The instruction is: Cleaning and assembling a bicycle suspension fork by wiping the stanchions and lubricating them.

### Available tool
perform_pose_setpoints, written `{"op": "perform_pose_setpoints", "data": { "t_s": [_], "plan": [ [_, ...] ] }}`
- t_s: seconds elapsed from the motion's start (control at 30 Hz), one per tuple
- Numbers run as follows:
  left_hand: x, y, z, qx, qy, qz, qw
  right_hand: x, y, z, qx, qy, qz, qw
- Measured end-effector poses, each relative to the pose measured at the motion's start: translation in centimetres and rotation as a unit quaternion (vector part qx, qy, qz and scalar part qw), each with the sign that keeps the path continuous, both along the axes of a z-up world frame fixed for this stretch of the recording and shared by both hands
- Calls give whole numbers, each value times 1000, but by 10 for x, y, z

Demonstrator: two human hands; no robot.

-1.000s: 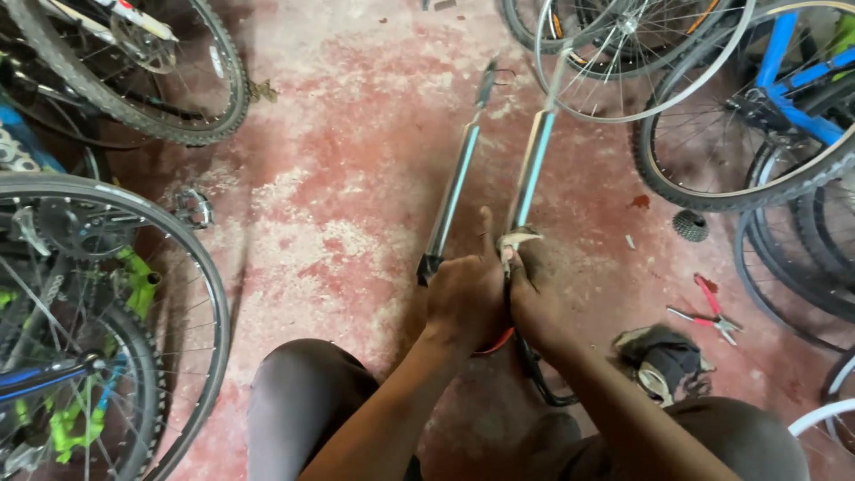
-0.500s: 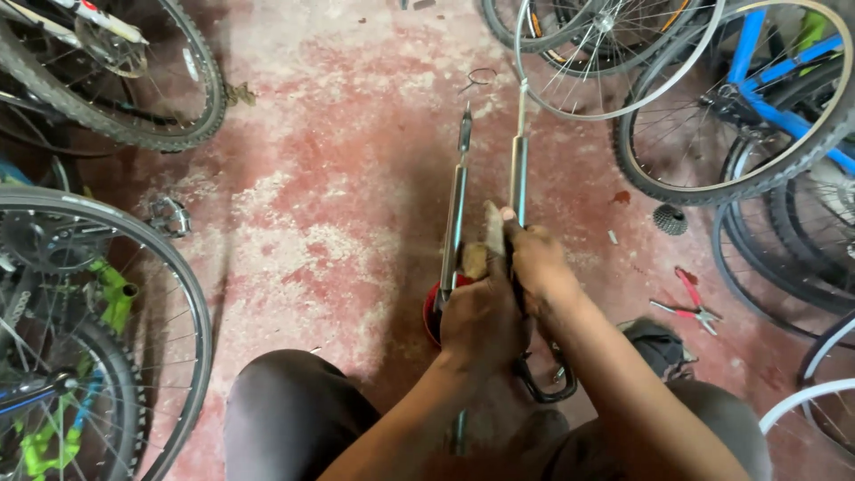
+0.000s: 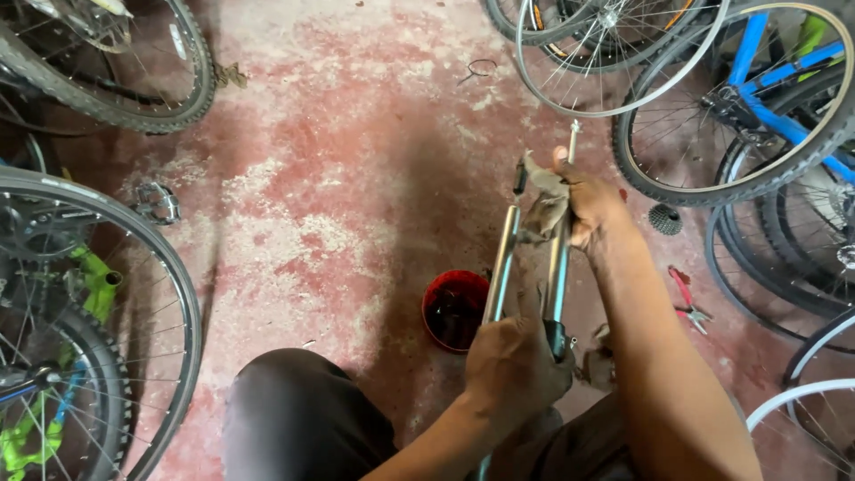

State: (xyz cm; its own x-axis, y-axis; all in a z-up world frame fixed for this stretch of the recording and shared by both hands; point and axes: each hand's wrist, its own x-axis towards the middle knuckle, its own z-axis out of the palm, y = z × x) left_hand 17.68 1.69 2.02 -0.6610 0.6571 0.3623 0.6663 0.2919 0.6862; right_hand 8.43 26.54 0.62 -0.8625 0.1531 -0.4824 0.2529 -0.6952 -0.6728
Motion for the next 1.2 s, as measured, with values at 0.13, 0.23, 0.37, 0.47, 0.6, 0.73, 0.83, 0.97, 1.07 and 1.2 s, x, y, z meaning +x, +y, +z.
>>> {"op": "perform_pose_setpoints", "data": {
  "t_s": [0.13,0.23,0.37,0.47,0.6,0.73,0.83,0.97,1.07,1.2],
  "plan": [
    [5,-7,12,-35,-75,-5,997,-2,-3,-2,-28,24,-49,998],
    [2,-11,23,-4,-102,-3,995,2,-36,28,-29,84,-43,995],
    [-5,-16,12,11,-81,19,997,7,-64,23,-26,14,-60,998],
    [-21,-16,28,28,-143,51,988,21,-125,49,480,-190,-32,856],
    [-45,-9,4,37,-108,82,990,40,-159,51,429,-88,12,899],
    [-62,-9,10,-61,-142,138,978,49,-156,30,696,-103,57,708],
    [-65,-19,21,-20,-156,148,976,55,-165,61,662,-69,82,742],
    [-59,-24,29,99,-208,160,960,65,-148,50,549,-68,90,828],
    [-60,-33,53,199,-230,135,943,57,-147,41,565,6,71,822],
    [-62,-25,35,260,-257,118,923,56,-151,55,473,76,20,878]
  ]
}}
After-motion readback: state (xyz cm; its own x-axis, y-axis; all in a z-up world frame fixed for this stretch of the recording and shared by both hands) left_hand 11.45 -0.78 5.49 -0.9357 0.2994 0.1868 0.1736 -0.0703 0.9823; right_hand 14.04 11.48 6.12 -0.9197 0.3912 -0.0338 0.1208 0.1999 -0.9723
